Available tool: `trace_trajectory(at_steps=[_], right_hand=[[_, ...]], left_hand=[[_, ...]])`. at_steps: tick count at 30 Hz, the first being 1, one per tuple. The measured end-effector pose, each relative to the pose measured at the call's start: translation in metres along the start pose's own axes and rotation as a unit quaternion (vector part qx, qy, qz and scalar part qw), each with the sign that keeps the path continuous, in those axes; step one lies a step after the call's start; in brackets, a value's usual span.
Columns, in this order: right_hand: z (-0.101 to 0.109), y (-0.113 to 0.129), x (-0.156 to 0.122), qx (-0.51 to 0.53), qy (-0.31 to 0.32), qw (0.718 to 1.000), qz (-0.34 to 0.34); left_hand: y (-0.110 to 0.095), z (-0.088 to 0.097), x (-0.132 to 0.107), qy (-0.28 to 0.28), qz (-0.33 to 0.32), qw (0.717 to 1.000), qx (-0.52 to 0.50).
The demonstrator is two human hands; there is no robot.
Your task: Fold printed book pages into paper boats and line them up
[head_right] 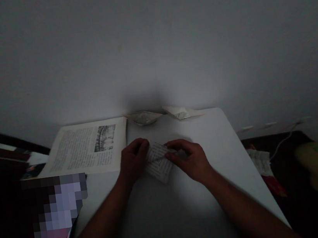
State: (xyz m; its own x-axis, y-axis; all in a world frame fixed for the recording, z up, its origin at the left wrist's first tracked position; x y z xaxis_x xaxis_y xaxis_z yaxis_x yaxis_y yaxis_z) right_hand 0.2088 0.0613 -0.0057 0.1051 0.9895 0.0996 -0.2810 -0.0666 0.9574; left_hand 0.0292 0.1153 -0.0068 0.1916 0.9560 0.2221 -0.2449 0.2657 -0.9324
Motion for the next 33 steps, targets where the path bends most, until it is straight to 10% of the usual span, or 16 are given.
trace_trajectory(at_steps=[33], right_hand=[[0.014,-0.008,0.002,0.069,-0.099,0.990,-0.077]], left_hand=[[-0.008,0.009,-0.006,-0.056,-0.008,0.997,0.059]])
Point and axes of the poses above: each hand's wrist, its own x-axis towards the middle knuckle, its own z-axis out of the back of the hand, y = z × x, the point moved 7 cm from there along x, towards the middle knuckle, and after that the axes turned 6 degrees about -z, right-handed, at the moved point
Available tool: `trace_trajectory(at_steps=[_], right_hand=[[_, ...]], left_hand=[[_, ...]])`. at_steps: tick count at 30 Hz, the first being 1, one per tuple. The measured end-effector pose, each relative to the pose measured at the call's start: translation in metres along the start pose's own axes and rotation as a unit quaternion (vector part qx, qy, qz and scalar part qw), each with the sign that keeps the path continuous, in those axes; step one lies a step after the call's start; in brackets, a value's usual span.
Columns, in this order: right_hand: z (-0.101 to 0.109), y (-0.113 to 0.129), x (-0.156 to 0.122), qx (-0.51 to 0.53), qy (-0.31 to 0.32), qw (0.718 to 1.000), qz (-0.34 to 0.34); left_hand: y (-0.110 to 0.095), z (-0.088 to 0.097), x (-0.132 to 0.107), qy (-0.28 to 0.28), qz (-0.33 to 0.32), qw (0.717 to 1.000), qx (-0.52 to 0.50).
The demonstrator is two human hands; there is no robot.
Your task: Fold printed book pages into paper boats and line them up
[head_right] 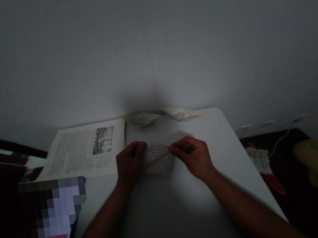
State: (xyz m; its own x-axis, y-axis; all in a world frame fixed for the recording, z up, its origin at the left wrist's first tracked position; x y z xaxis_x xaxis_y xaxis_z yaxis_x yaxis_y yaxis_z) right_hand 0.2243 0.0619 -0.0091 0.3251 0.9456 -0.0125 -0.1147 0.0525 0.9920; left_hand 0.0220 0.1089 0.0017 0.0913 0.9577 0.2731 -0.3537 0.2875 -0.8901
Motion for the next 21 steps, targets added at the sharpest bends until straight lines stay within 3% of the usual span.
trace_trajectory(at_steps=[9,14,17,21], right_hand=[[0.000,0.003,0.001,0.007,0.011,1.000,0.007],[0.001,0.001,0.001,-0.008,0.049,0.999,-0.012],[0.003,-0.002,0.002,0.002,0.055,0.998,-0.021],[0.001,-0.009,0.004,0.083,0.072,0.993,-0.044]], left_hand=[[-0.006,0.001,-0.001,0.009,-0.005,0.999,-0.035],[-0.006,-0.008,-0.003,0.100,-0.034,0.991,-0.079],[-0.012,-0.012,-0.004,0.133,-0.067,0.988,-0.037],[-0.018,-0.013,-0.004,0.120,-0.100,0.988,0.005]])
Point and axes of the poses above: each hand's wrist, its own x-axis towards the middle knuckle, its own z-axis out of the back of the hand, y = z × x, the point moved 7 cm from there along x, towards the middle knuckle, and after that the axes turned 6 degrees about -z, right-handed, at the moved point
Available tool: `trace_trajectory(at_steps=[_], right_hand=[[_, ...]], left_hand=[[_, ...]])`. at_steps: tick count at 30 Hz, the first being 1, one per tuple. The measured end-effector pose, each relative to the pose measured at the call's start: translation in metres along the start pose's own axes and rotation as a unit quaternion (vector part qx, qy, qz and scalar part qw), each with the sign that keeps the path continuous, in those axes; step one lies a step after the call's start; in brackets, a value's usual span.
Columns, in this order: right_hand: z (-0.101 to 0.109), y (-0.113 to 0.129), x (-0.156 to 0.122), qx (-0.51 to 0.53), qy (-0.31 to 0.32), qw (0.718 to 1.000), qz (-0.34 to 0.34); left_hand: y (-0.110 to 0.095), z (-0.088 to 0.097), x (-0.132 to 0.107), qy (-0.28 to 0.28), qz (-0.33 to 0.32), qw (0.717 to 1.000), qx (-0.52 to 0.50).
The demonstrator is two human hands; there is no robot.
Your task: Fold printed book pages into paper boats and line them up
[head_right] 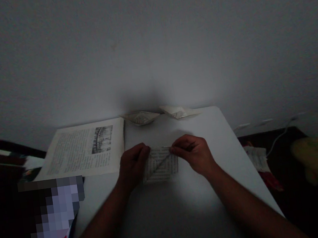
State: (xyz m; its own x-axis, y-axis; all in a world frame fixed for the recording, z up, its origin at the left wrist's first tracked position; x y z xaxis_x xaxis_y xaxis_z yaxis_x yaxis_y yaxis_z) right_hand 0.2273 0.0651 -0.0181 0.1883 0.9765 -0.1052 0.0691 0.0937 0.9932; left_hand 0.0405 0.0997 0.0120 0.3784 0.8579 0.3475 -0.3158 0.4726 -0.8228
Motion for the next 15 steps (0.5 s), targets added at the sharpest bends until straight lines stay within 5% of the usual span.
trace_trajectory(at_steps=[9,15], right_hand=[[-0.009,-0.009,0.004,0.148,0.076,0.986,-0.029],[-0.011,-0.019,0.003,0.087,0.093,0.991,-0.031]], left_hand=[[-0.003,0.009,-0.001,-0.060,-0.037,0.997,0.029],[-0.011,0.007,-0.004,-0.071,-0.068,0.994,0.039]])
Point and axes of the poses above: each hand's wrist, its own x-axis towards the middle knuckle, its own z-axis out of the back of the hand, y = z × x, the point moved 7 cm from there along x, towards the middle knuckle, and after that the axes turned 6 degrees about -z, right-handed, at the moved point
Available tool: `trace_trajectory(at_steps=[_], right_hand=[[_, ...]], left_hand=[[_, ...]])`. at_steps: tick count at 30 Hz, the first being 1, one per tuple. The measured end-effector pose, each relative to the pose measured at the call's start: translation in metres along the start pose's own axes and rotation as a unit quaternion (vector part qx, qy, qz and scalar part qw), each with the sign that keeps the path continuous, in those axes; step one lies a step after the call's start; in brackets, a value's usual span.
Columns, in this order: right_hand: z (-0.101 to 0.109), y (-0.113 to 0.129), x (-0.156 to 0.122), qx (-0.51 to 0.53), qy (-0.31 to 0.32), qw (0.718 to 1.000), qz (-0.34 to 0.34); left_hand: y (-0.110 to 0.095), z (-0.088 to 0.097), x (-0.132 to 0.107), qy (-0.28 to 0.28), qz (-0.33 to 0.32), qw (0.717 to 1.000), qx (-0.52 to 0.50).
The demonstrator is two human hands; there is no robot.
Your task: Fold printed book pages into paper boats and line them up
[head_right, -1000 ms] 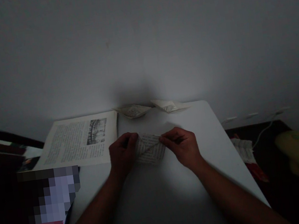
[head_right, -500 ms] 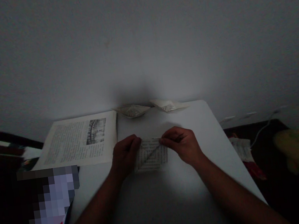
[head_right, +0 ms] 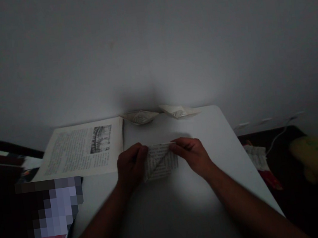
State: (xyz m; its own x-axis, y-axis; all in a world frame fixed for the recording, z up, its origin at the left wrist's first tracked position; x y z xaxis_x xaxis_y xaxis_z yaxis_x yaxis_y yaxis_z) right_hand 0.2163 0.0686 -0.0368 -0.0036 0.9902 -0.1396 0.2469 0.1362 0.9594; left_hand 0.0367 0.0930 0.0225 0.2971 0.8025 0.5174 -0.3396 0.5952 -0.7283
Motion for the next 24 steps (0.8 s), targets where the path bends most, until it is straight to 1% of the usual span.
trace_trajectory(at_steps=[4,9,11,14,16,20,24], right_hand=[[0.003,0.001,-0.003,-0.014,-0.027,0.999,0.018],[0.000,0.003,-0.005,0.004,-0.045,0.999,0.013],[-0.003,0.003,-0.004,-0.002,-0.037,0.999,0.011],[-0.010,0.001,-0.005,-0.033,-0.005,0.999,-0.015],[-0.012,0.002,-0.007,-0.051,-0.004,0.998,-0.027],[-0.013,0.007,-0.009,-0.057,-0.014,0.998,-0.016],[-0.017,0.004,-0.007,-0.043,0.008,0.999,-0.027]], left_hand=[[0.000,-0.004,-0.001,0.009,-0.003,1.000,0.002],[0.003,-0.005,-0.001,0.020,0.010,1.000,0.004],[0.004,-0.004,-0.001,0.016,0.018,1.000,0.005],[0.006,-0.005,-0.001,0.015,0.031,0.999,0.004],[0.007,-0.007,-0.001,0.021,0.040,0.999,0.003],[0.010,-0.009,-0.002,0.029,0.057,0.998,-0.014],[0.012,-0.008,-0.002,0.024,0.073,0.997,-0.029]])
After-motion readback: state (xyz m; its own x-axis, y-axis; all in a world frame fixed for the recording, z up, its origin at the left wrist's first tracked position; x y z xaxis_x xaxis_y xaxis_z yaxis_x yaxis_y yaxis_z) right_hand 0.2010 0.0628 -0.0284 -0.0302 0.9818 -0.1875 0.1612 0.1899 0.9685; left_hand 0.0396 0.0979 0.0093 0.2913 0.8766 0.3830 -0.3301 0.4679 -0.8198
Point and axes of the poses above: each hand's wrist, its own x-axis towards the middle knuckle, its own z-axis out of the back of the hand, y = z × x, the point moved 7 cm from there along x, towards the middle knuckle, and after that the axes turned 6 degrees about -z, right-handed, at the moved point
